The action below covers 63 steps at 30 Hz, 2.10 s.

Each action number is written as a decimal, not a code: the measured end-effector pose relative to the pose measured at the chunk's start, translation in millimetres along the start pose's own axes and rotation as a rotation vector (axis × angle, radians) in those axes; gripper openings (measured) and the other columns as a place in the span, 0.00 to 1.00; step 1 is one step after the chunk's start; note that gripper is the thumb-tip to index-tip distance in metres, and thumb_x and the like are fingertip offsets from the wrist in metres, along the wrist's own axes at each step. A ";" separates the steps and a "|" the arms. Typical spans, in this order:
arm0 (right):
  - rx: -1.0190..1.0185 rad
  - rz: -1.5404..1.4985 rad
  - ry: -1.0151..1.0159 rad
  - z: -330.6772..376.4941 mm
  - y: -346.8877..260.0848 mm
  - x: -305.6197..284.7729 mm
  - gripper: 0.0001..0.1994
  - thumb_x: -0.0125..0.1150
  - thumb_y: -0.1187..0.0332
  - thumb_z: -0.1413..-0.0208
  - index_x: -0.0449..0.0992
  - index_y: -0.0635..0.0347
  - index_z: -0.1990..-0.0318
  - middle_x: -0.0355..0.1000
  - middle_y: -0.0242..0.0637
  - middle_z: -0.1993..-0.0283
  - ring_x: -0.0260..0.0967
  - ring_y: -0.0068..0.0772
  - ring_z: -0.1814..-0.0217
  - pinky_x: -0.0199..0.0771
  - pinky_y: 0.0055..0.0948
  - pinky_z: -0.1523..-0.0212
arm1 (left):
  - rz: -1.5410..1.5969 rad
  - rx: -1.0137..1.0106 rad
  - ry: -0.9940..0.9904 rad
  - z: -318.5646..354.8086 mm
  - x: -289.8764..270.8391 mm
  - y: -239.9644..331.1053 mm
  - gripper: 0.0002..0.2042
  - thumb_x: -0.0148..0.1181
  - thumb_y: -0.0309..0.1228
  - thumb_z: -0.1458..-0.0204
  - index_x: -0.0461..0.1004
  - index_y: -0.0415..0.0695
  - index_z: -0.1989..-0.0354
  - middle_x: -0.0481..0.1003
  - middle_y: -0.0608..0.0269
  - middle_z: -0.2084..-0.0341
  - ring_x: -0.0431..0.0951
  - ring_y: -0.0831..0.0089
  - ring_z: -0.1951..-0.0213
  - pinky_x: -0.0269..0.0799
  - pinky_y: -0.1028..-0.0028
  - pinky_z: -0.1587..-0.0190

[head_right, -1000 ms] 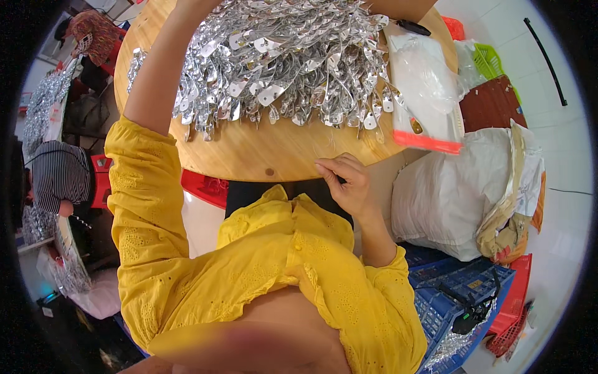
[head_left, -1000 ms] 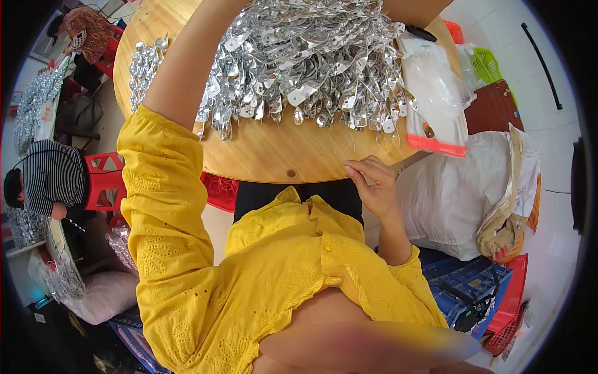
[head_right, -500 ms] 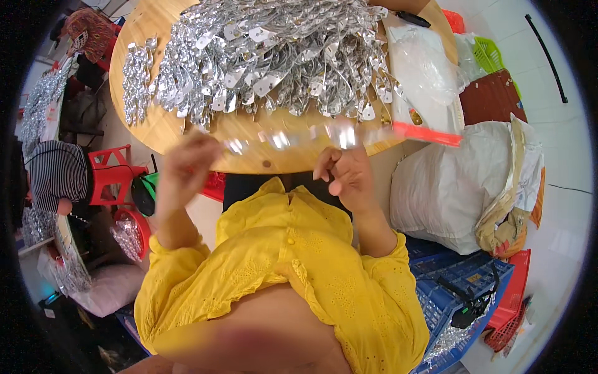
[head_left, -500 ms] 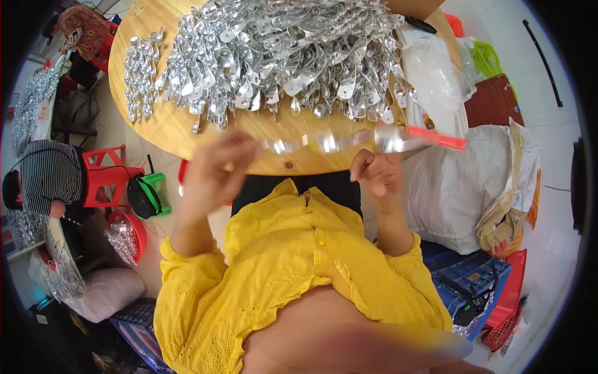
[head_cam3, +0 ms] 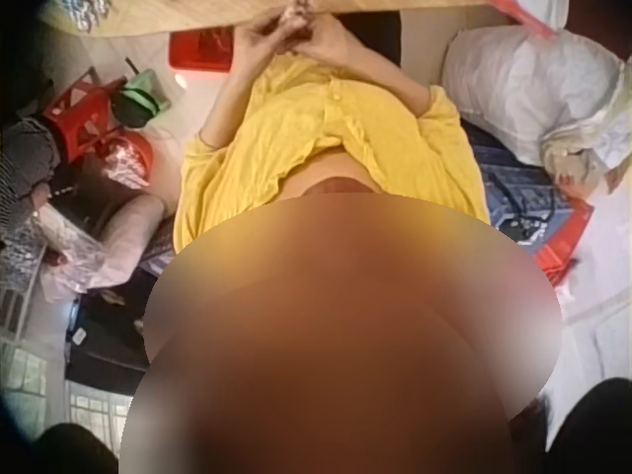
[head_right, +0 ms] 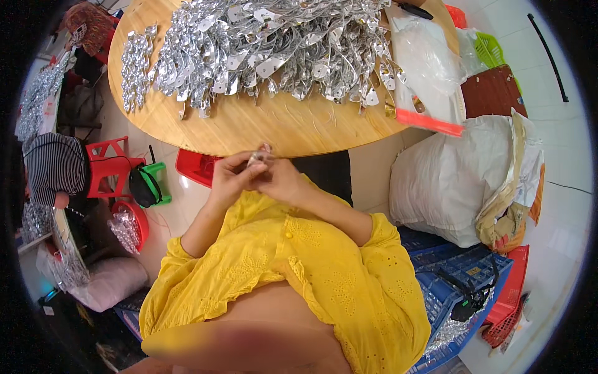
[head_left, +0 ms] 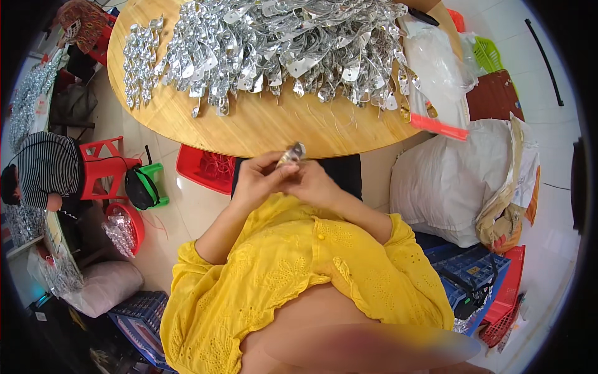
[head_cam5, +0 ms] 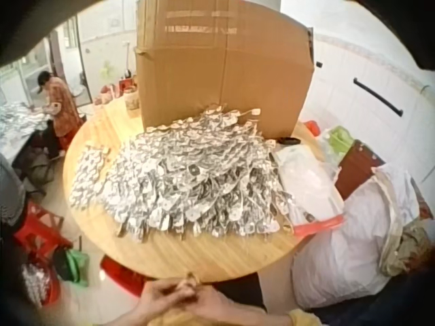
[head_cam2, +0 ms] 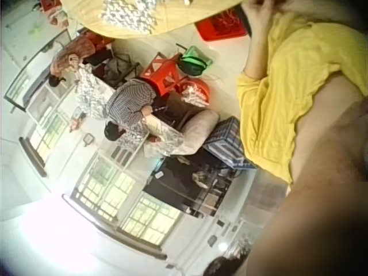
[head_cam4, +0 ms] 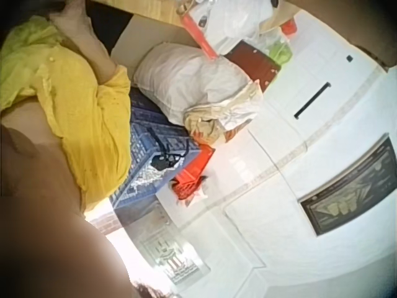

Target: The recorder is assembling silver tinsel decorations by tying or hooking them onto a thin gold string.

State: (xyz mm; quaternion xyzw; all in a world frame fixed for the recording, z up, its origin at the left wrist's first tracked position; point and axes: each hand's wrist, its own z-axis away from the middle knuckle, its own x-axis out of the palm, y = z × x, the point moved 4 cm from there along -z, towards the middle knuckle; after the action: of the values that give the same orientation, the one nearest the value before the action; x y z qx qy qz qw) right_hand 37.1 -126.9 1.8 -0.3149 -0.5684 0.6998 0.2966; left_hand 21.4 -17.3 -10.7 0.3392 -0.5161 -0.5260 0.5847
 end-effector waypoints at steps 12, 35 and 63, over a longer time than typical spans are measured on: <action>-0.420 0.783 0.530 -42.9 9.3 -57.2 0.04 0.58 0.72 0.63 0.73 0.60 0.77 0.62 0.34 0.78 0.59 0.34 0.70 0.60 0.27 0.68 | 0.328 0.033 0.150 -21.5 -41.7 31.4 0.21 0.38 0.39 0.47 0.54 0.39 0.48 0.66 0.67 0.72 0.62 0.83 0.76 0.57 0.84 0.72; -0.307 -0.067 0.484 -33.6 -31.2 -52.8 0.14 0.55 0.78 0.56 0.57 0.62 0.64 0.69 0.37 0.72 0.66 0.19 0.69 0.65 0.14 0.70 | 0.502 -0.067 0.021 -53.5 5.2 25.4 0.17 0.41 0.40 0.48 0.66 0.40 0.57 0.67 0.71 0.71 0.60 0.82 0.72 0.57 0.83 0.68; -0.335 -0.114 0.404 -40.7 -23.7 -54.0 0.14 0.55 0.79 0.58 0.58 0.63 0.65 0.68 0.36 0.74 0.66 0.20 0.71 0.66 0.15 0.69 | 0.667 -0.124 0.023 -45.8 7.7 16.6 0.15 0.46 0.36 0.51 0.66 0.40 0.58 0.67 0.70 0.68 0.62 0.81 0.69 0.57 0.81 0.67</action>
State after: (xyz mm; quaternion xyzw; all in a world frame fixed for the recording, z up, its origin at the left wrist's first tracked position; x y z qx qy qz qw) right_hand 103.9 -139.7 24.3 -0.4605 -0.6222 0.5013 0.3867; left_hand 69.1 -27.8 -4.0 0.1216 -0.5591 -0.3323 0.7498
